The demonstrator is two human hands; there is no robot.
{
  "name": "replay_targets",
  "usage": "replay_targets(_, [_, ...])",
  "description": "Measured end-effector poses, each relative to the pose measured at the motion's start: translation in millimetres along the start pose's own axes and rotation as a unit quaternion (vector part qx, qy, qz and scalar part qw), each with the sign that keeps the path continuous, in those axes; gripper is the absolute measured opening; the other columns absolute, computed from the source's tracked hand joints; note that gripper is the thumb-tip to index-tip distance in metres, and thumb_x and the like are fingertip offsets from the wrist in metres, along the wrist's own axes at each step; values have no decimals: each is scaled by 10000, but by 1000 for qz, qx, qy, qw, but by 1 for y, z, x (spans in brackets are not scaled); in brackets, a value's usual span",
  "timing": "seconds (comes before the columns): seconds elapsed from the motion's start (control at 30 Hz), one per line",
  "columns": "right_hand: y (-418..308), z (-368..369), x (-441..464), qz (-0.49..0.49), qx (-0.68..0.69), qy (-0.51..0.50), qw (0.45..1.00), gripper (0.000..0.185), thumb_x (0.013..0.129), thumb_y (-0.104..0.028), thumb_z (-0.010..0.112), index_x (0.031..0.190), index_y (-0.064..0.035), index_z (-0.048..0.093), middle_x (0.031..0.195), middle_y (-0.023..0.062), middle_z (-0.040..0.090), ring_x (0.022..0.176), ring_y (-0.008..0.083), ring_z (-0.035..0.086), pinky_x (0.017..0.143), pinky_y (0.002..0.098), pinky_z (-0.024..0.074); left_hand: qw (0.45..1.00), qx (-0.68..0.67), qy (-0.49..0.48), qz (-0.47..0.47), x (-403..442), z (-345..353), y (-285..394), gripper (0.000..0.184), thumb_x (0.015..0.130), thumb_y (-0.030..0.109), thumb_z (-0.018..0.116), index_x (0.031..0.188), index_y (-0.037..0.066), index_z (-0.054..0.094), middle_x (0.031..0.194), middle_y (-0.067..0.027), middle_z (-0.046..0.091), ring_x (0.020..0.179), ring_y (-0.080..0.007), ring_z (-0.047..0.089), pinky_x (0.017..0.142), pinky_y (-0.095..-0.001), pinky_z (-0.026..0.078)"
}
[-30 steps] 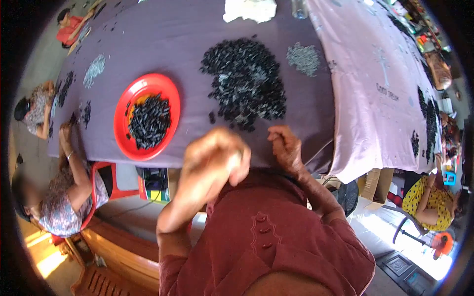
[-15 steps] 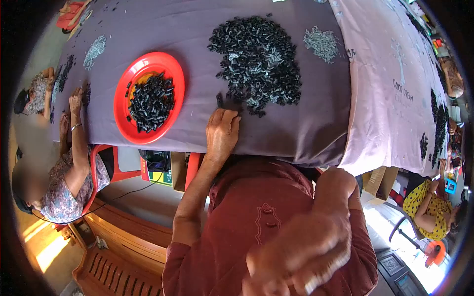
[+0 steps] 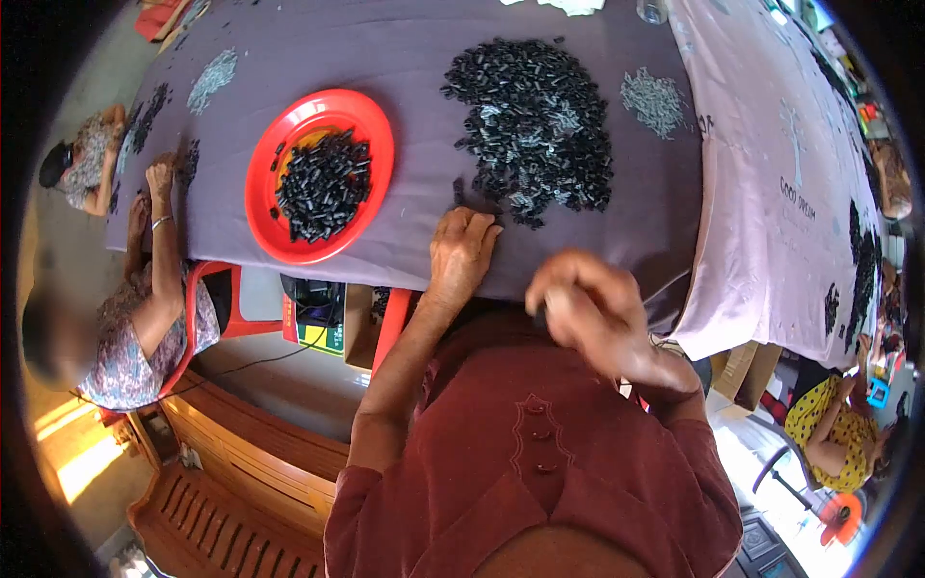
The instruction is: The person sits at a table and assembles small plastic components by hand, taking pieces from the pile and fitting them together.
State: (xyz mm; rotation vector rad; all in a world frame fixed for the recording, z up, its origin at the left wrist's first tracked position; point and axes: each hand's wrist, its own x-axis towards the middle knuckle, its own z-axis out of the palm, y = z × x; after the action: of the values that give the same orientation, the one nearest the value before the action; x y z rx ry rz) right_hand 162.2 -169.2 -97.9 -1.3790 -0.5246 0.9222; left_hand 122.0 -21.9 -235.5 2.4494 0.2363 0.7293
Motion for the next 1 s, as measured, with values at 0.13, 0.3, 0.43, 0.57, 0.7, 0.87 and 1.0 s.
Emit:
replay_targets(0.13, [95, -34, 36, -99, -202, 162, 961, 51, 721, -65, 464, 711, -18, 479, 561, 40, 443, 511, 103, 430, 470, 225, 356, 1000, 2, -1, -4, 5, 7, 2, 147, 575, 88, 591, 672, 31, 497, 672, -100, 464, 646, -265, 469, 574, -336, 389])
replay_targets(0.3, [109, -45, 52, -251, -384, 203, 865, 80, 677, -23, 494, 757, -24, 491, 703, 110, 489, 621, 255, 486, 541, 295, 395, 1000, -18, 15, 2, 9, 11, 1, 169, 583, 87, 594, 703, 25, 492, 672, -119, 472, 638, -276, 474, 554, -335, 393])
replay_targets(0.43, [110, -44, 56, -286, -387, 234, 845, 113, 679, -16, 490, 791, -30, 492, 703, 103, 497, 623, 241, 492, 551, 288, 399, 995, -83, 40, -34, 8, 10, -6, 123, 618, 53, 563, 712, 15, 493, 677, -124, 493, 618, -280, 486, 524, -326, 398])
replay_targets(0.57, [112, -45, 53, -294, -354, 264, 848, 101, 684, -10, 482, 784, -25, 490, 711, 99, 505, 627, 221, 500, 553, 277, 399, 997, -45, 59, -38, 34, -1, -13, 73, 637, 32, 513, 706, 32, 489, 662, -128, 481, 611, -296, 469, 536, -358, 385])
replay_targets(0.7, [114, -43, 53, -238, -309, 286, 875, 95, 687, -12, 481, 781, -23, 488, 717, 96, 509, 623, 198, 505, 561, 257, 399, 996, 1, 81, 30, 77, -3, -24, 84, 642, 4, 503, 722, 31, 510, 678, -132, 500, 625, -284, 493, 528, -335, 398])
replay_targets(0.87, [114, -41, 55, -226, -317, 301, 870, 100, 686, -29, 491, 786, -23, 487, 727, 98, 508, 632, 196, 504, 569, 250, 401, 985, 88, -18, 147, 114, 8, -35, 174, 594, -29, 451, 715, 60, 539, 680, -124, 485, 665, -280, 483, 585, -353, 391])
replay_targets(1.0, [116, -43, 55, -211, -308, 302, 877, 108, 691, -35, 486, 798, -22, 485, 752, 101, 506, 650, 203, 504, 578, 259, 402, 975, 142, -106, 136, 118, 17, -39, 174, 555, -11, 467, 707, 56, 519, 673, -125, 467, 694, -266, 473, 625, -350, 385])
